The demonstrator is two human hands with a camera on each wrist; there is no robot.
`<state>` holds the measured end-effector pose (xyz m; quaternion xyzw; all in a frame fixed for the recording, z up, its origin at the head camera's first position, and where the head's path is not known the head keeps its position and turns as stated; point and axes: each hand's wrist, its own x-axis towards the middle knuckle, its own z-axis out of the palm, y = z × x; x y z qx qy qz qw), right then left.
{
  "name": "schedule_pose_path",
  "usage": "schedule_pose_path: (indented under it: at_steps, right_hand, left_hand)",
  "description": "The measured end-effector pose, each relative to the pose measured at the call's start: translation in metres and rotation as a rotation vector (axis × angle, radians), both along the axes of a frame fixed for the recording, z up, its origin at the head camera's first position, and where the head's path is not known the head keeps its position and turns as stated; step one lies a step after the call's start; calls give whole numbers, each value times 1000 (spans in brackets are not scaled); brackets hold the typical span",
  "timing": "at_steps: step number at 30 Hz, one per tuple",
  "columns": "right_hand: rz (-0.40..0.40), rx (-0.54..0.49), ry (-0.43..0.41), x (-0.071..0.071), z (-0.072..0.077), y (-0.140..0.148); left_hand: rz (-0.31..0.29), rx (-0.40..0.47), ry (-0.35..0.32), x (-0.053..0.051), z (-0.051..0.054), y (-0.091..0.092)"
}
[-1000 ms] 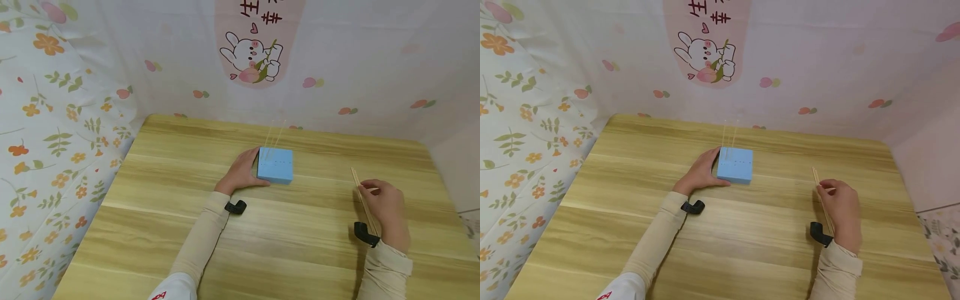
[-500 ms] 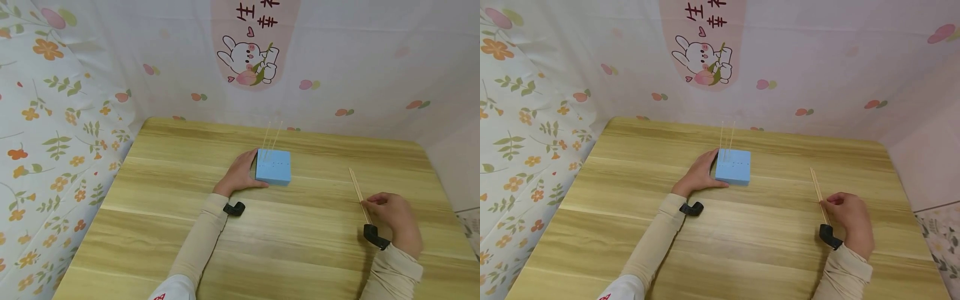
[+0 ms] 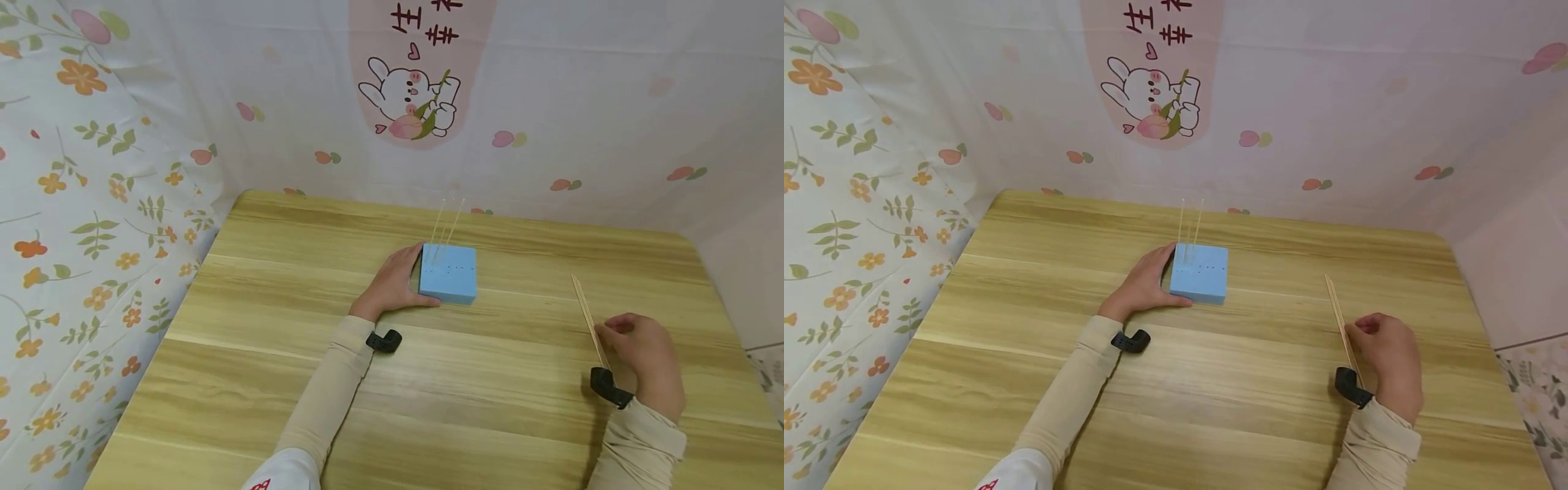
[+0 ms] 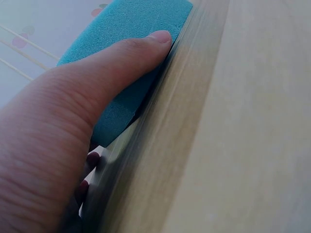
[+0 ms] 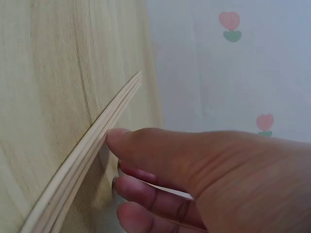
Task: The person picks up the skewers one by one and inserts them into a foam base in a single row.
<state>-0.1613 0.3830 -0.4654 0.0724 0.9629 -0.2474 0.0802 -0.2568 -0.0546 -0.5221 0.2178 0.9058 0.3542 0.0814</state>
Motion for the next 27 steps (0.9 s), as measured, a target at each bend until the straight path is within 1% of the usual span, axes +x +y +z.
schedule_pose_path:
  at_steps: [3,11,17,22,27]
  right_hand:
    - [-4,-6,-3,1,-1,-1]
    - [19,-11,11,-2,-2,-6]
    - [10,-12,-26,-3,-2,-7]
    - [0,-13,-59,-3,-1,-7]
    - [11,-18,-65,-3,-2,-6]
  left_hand:
    - [-4,6,-2,0,0,0]
    - [-1,10,1,0,1,0]
    - [0,10,-8,0,-1,0]
    - [0,4,-2,0,-2,-1]
    - [1,-1,-5,1,-2,-1]
